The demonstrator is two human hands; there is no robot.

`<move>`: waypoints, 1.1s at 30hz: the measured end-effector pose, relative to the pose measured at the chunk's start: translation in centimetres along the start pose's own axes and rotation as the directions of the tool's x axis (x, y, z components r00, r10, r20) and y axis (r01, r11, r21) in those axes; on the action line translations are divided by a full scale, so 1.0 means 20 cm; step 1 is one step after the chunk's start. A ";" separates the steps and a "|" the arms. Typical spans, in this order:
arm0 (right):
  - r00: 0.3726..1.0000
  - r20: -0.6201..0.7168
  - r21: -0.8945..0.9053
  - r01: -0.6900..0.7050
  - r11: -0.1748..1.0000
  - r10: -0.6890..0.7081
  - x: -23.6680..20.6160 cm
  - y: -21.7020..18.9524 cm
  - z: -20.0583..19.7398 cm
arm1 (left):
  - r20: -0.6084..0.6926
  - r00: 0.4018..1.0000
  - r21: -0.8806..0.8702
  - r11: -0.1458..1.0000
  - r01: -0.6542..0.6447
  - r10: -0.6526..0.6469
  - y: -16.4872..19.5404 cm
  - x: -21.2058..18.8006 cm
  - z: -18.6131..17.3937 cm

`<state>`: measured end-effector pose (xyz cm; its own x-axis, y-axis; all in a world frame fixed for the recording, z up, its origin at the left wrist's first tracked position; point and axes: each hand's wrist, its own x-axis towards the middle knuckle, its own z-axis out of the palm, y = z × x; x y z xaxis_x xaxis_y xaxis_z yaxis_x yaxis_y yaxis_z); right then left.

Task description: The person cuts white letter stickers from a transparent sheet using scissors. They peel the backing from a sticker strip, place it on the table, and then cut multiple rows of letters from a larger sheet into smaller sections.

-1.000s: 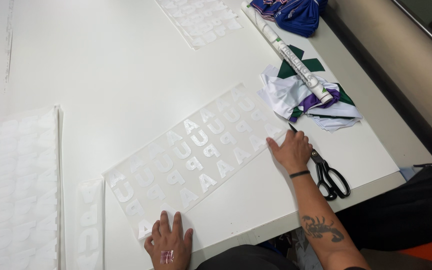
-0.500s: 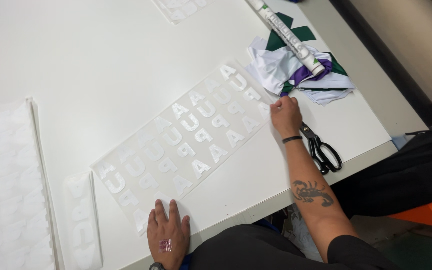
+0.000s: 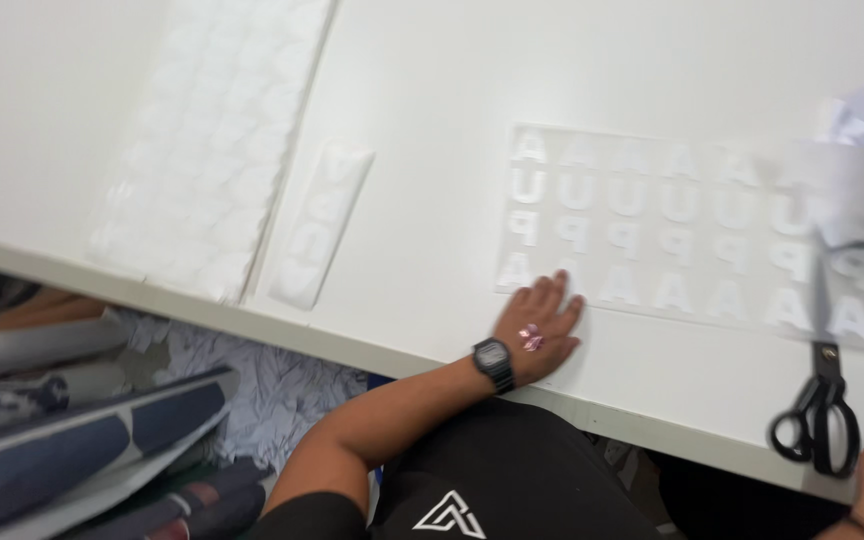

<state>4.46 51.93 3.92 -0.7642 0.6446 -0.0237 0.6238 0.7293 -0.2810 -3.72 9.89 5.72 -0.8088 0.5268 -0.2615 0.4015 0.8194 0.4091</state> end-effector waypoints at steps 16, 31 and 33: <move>0.985 0.046 -0.311 0.170 0.935 -0.164 -0.30 -0.07 0.10 | -0.448 0.894 0.053 0.997 0.051 -0.022 -0.53 0.00 0.16; 0.534 0.837 0.376 -0.718 0.585 0.118 -0.80 0.44 0.07 | -0.430 0.901 -0.017 0.998 0.059 -0.060 -0.39 -0.04 0.19; 0.608 0.794 0.526 -0.695 0.490 0.009 -0.96 0.37 0.16 | -0.413 0.909 -0.037 0.998 0.043 -0.054 -0.39 -0.03 0.18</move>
<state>23.14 44.18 -0.84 -0.5887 0.2160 -0.7789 0.7508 -0.2109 -0.6259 -4.80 4.00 -0.46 -0.9344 0.3416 0.1007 0.3505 0.8322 0.4296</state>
